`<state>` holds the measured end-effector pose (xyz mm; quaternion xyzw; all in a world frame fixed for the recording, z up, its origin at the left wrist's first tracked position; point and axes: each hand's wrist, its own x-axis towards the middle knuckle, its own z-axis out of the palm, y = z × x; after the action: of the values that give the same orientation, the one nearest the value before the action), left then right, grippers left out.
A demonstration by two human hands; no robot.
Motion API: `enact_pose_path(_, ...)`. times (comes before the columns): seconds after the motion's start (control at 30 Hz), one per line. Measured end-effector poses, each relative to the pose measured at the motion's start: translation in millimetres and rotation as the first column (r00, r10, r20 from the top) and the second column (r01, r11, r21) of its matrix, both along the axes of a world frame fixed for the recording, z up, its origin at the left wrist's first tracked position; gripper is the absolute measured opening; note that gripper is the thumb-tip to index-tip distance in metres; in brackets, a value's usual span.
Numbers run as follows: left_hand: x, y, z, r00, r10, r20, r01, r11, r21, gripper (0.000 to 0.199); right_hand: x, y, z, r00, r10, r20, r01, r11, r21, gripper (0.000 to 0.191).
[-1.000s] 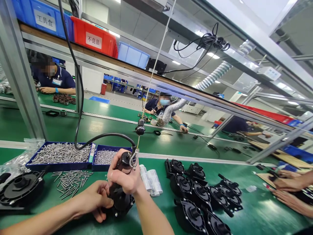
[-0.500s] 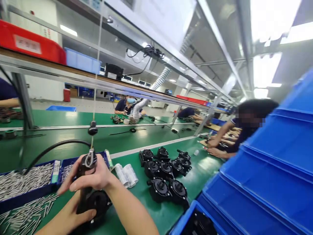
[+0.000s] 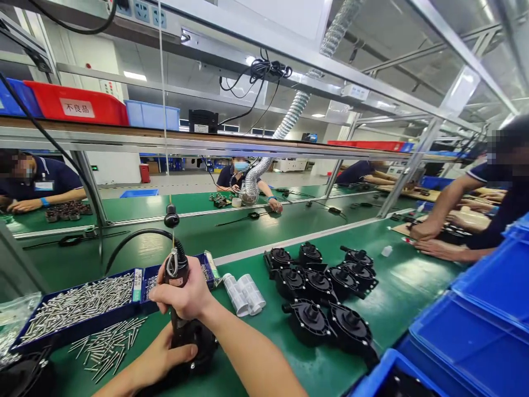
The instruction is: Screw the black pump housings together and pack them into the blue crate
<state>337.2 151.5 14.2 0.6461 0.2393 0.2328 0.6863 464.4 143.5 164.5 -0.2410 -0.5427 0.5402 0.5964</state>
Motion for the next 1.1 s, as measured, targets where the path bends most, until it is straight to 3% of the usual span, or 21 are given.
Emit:
enact_pose_path(0.2, -4.6, -6.7, 1.0, 0.997, 0.067, -0.037, -0.062, 0.991, 0.122, 0.079, -7.1, -7.0, 8.3, 0.992, -0.127, 0.014, 0.127, 0.992, -0.027, 0.034)
enact_pose_path(0.37, -18.5, -12.6, 6.6, 0.993, 0.102, -0.067, -0.078, 0.954, 0.289, 0.127, 17.3, -17.1, 27.3, 0.971, -0.233, -0.052, 0.236, 0.970, 0.064, 0.027)
enact_pose_path(0.4, -19.1, -12.6, 8.5, 0.993, 0.088, -0.077, -0.058, 0.942, 0.330, 0.125, 25.2, -19.7, 31.6, 0.957, -0.274, -0.093, 0.282, 0.955, 0.095, 0.025)
enact_pose_path(0.53, -11.2, -12.1, 11.0, 0.995, 0.072, -0.068, -0.034, 0.896, 0.443, 0.081, 52.2, -27.0, 44.3, 0.899, -0.358, -0.253, 0.406, 0.897, 0.173, 0.019)
enact_pose_path(0.63, -5.0, -13.9, 4.8, 0.974, 0.212, -0.078, -0.189, 0.953, 0.237, 0.080, 60.7, -28.9, 47.4, 0.877, -0.373, -0.302, 0.439, 0.878, 0.191, 0.017)
enact_pose_path(0.73, -5.3, -15.1, -2.3, 0.974, 0.210, -0.082, -0.210, 0.978, 0.009, 0.082, 61.5, -29.8, 47.4, 0.880, -0.373, -0.294, 0.438, 0.876, 0.200, 0.015)
enact_pose_path(0.9, -7.1, -11.9, -6.9, 0.987, 0.159, -0.037, -0.160, 0.987, -0.018, 0.077, 59.0, -29.7, 46.0, 0.888, -0.383, -0.255, 0.436, 0.876, 0.204, 0.016)
enact_pose_path(1.03, -8.1, -7.1, -1.9, 0.988, 0.153, -0.006, -0.153, 0.986, -0.071, 0.076, 57.9, -29.1, 45.5, 0.891, -0.387, -0.238, 0.433, 0.881, 0.192, 0.018)
enact_pose_path(1.1, -11.6, -5.8, 1.8, 0.996, 0.082, -0.028, -0.085, 0.988, -0.129, 0.077, 57.9, -29.2, 45.4, 0.889, -0.393, -0.236, 0.439, 0.877, 0.195, 0.018)
